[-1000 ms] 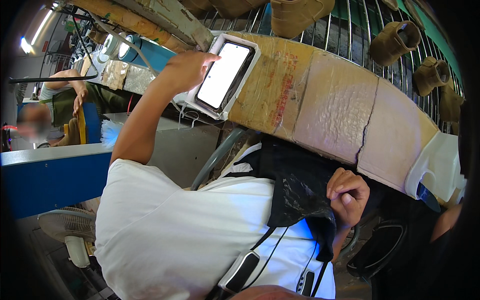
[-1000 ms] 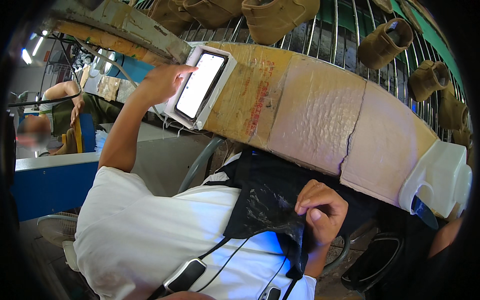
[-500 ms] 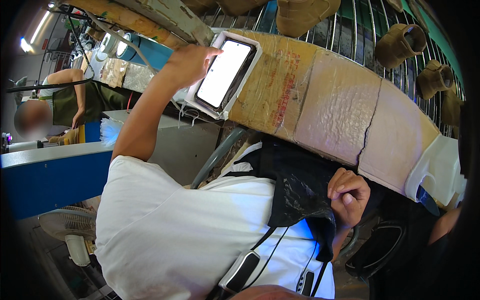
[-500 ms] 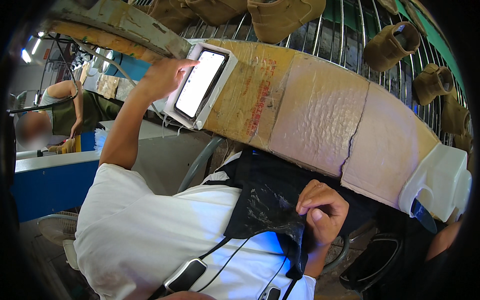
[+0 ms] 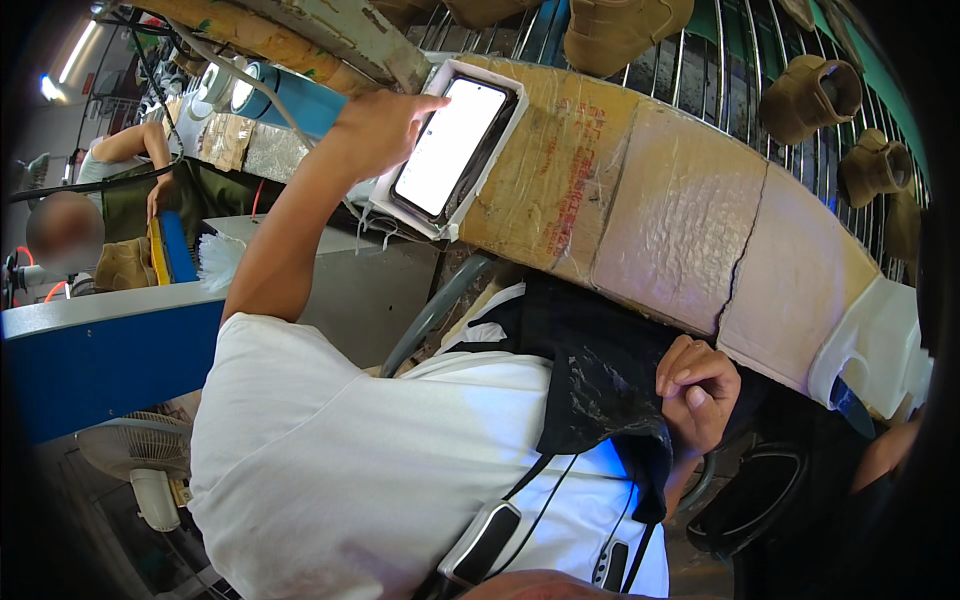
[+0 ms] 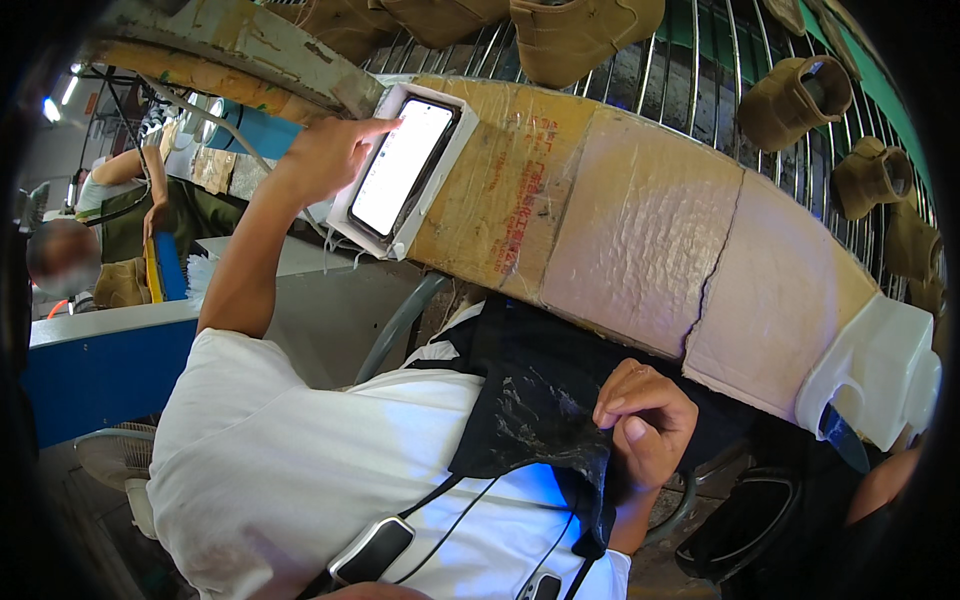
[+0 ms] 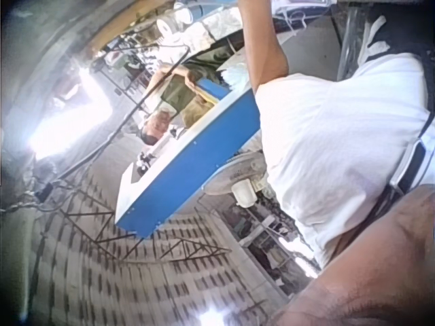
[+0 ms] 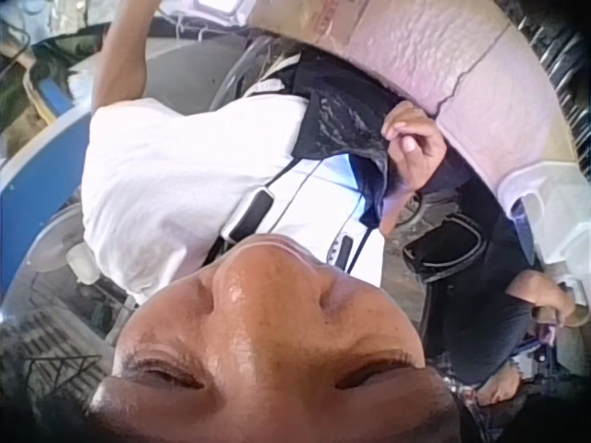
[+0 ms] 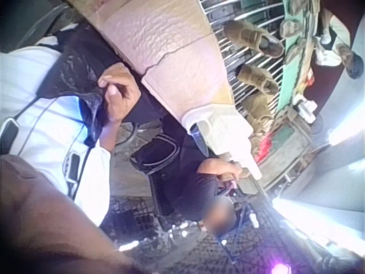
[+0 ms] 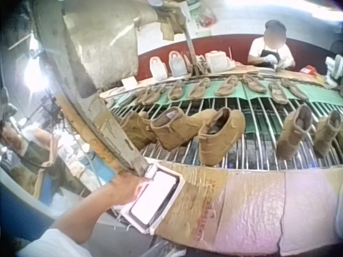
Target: The person applies adhesive to the edges and soles of shoes using a brush, then places the shoes back onto a conveyor belt.
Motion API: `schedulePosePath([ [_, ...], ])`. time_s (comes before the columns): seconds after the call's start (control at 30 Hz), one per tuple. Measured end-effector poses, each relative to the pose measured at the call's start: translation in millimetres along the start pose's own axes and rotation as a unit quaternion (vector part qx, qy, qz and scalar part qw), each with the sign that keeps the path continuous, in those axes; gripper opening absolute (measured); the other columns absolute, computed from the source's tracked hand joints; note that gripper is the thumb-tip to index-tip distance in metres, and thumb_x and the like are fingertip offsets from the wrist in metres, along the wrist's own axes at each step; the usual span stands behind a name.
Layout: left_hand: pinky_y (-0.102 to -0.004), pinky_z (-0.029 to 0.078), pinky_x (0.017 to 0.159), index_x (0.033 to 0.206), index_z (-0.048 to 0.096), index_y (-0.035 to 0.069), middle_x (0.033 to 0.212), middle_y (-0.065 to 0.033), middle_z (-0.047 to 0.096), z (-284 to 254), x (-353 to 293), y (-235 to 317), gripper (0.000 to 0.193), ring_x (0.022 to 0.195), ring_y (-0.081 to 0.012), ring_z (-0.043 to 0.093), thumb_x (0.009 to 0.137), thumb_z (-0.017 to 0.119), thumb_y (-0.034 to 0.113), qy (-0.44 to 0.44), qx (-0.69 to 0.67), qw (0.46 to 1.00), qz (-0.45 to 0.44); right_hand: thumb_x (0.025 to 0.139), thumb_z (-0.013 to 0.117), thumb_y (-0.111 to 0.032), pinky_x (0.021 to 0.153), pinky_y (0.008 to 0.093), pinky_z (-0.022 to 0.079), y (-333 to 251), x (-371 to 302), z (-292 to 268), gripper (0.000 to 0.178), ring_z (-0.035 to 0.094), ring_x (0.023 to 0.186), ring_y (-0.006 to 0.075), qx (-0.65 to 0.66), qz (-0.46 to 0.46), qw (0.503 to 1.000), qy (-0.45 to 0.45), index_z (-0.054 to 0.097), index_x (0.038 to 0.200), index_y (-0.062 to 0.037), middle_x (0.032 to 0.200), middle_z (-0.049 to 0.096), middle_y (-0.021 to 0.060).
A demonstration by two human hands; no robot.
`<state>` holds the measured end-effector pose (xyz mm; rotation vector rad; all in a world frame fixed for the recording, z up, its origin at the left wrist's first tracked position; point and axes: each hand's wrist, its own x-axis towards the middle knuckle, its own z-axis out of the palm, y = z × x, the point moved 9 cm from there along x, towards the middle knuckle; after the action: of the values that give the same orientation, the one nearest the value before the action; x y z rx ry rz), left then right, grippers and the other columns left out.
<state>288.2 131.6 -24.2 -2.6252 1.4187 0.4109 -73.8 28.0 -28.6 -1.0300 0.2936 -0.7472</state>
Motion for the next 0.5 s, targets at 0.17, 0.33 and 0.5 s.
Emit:
schedulePosePath([
  [0.17, -0.0365, 0.047, 0.062, 0.097, 0.069, 0.010, 0.077, -0.0148, 0.064, -1, -24, -16, 0.027, 0.068, -0.0288, 0.061, 0.082, 0.049, 0.001, -0.003, -0.037, 0.998, 0.041, 0.081, 0.063, -0.020, 0.053, 0.0271, 0.040, 0, -1, -2, 0.023, 0.050, 0.057, 0.0187, -0.005, -0.007, 1.000, 0.001, 0.060, 0.080, 0.0031, 0.064, 0.055, 0.0114],
  [0.33, -0.0346, 0.044, 0.060, 0.083, 0.067, 0.005, 0.068, -0.0109, 0.060, -75, -49, 30, 0.020, 0.063, -0.0243, 0.056, 0.078, 0.049, 0.001, 0.021, -0.185, 0.975, 0.123, 0.080, 0.062, -0.020, 0.053, 0.0279, 0.040, 1, -2, -2, 0.023, 0.050, 0.057, 0.0189, -0.004, -0.005, 1.000, 0.004, 0.060, 0.080, 0.0031, 0.064, 0.055, 0.0114],
  [0.5, -0.0275, 0.034, 0.041, 0.082, 0.068, 0.009, 0.063, -0.0026, 0.054, -176, -148, 98, 0.008, 0.047, -0.0162, 0.047, 0.077, 0.062, 0.010, -0.079, -0.400, 0.762, 0.503, 0.080, 0.062, -0.019, 0.054, 0.0282, 0.040, -2, -5, 2, 0.023, 0.051, 0.058, 0.0193, 0.006, -0.004, 1.000, -0.003, 0.060, 0.079, 0.0035, 0.065, 0.056, 0.0117],
])
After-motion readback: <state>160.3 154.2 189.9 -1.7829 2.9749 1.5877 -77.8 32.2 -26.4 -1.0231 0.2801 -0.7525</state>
